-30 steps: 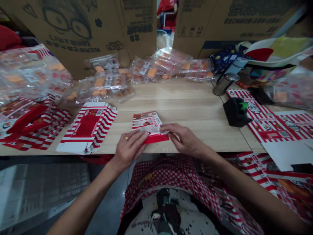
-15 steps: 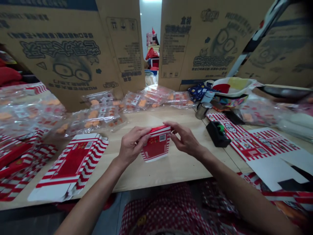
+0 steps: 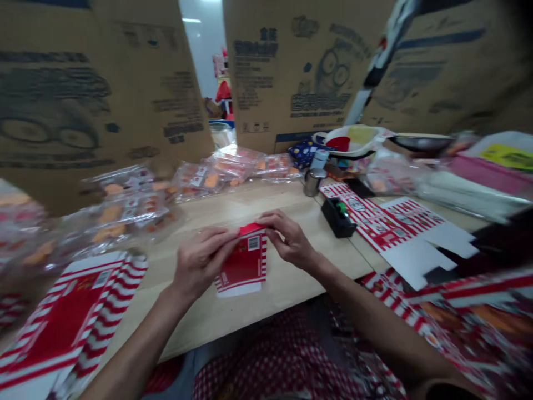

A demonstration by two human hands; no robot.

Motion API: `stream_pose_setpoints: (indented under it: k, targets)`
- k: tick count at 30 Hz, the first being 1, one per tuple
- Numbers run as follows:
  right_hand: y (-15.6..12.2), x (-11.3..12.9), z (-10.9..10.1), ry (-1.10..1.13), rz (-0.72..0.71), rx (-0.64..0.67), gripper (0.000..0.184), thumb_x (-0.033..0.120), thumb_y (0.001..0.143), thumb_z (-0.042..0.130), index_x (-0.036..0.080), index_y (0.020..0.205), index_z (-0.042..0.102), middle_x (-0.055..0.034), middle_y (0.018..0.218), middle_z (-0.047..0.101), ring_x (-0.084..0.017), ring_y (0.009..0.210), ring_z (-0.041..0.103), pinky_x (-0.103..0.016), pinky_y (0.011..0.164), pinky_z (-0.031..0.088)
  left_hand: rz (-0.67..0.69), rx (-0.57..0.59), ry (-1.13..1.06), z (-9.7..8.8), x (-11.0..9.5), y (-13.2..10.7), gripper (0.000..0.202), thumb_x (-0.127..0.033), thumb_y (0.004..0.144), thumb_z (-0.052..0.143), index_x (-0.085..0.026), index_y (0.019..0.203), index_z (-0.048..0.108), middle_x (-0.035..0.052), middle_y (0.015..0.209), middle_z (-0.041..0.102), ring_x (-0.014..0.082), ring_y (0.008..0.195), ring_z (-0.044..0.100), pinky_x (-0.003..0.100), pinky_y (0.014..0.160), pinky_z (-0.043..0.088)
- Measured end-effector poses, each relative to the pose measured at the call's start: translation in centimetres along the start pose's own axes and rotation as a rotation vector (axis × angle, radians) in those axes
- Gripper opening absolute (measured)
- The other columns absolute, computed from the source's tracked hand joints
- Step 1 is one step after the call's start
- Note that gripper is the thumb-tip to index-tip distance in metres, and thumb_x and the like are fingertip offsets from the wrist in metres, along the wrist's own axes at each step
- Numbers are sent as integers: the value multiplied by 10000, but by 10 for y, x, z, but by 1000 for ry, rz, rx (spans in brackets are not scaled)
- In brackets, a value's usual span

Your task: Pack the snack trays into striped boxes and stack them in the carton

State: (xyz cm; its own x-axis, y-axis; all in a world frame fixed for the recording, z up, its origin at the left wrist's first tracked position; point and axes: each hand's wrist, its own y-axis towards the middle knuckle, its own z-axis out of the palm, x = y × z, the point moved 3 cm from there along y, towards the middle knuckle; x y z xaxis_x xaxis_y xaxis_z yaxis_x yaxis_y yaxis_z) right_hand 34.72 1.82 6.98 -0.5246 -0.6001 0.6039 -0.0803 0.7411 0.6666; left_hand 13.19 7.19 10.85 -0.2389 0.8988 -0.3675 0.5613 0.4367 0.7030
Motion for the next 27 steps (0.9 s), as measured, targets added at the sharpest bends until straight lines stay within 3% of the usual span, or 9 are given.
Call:
stream_pose_setpoints:
  k: [2, 4, 7, 10, 13, 16, 21, 27]
  targets:
    - [-12, -16, -32, -45, 286, -121, 311, 160, 946, 482, 238, 1211, 626, -84, 1245, 619, -182, 1027, 656, -330, 902, 545, -38, -107, -29, 5, -2, 3, 216, -169, 910, 682, -255, 1098, 749, 32, 1030, 761, 155, 877, 722, 258, 766, 571]
    - [-33, -42, -81, -203, 652, -285, 345, 137, 896, 516, 222, 1203, 647, -88, 1281, 618, -195, 1036, 653, -328, 906, 536, -68, -167, -80, 14, 1, 4, 246, -160, 890, 704, -270, 1106, 746, 17, 1055, 758, 155, 889, 720, 258, 774, 569]
    - [-74, -82, -156, -363, 1053, -441, 263, 121, 870, 567, 157, 1108, 673, -132, 1150, 667, -259, 1106, 625, -370, 938, 515, -72, -100, -147, 33, 3, 7, 227, -174, 887, 707, -262, 1091, 749, 16, 1058, 756, 161, 900, 722, 261, 775, 565]
    - [-106, -118, -191, -293, 1321, -411, 155, 234, 923, 644, 128, 1033, 665, -95, 961, 687, -221, 922, 670, -361, 816, 561, -63, -30, -157, 47, 1, 11, 191, -197, 894, 700, -245, 1072, 749, 19, 1032, 753, 161, 890, 721, 255, 757, 555]
    - [-118, -143, -192, -147, 1484, -347, 276, 360, 977, 630, 138, 1140, 638, -64, 1057, 673, -172, 872, 669, -353, 764, 588, -50, 32, -151, 55, -6, 18, 171, -231, 910, 684, -241, 1069, 744, 16, 1008, 751, 156, 869, 719, 246, 731, 547]
    - [-120, -149, -185, 9, 1513, -306, 296, 367, 991, 614, 145, 1187, 624, -65, 1088, 668, -162, 866, 669, -335, 740, 596, -65, 61, -139, 60, -11, 23, 161, -268, 915, 678, -241, 1059, 746, 17, 984, 753, 162, 855, 719, 247, 715, 543]
    - [-132, -128, -185, 269, 1414, -238, 173, 294, 898, 718, 154, 951, 631, -16, 825, 686, -159, 668, 710, -246, 570, 565, -75, 42, -135, 63, -11, 27, 174, -293, 907, 684, -247, 1059, 755, 25, 953, 756, 172, 809, 714, 264, 696, 546]
    - [-151, -109, -173, 372, 1328, -321, 258, 276, 710, 819, 174, 767, 589, -9, 663, 664, -197, 644, 725, -267, 589, 592, -67, 26, -110, 63, -13, 29, 175, -278, 907, 682, -261, 1067, 750, 28, 970, 756, 186, 821, 712, 303, 726, 568]
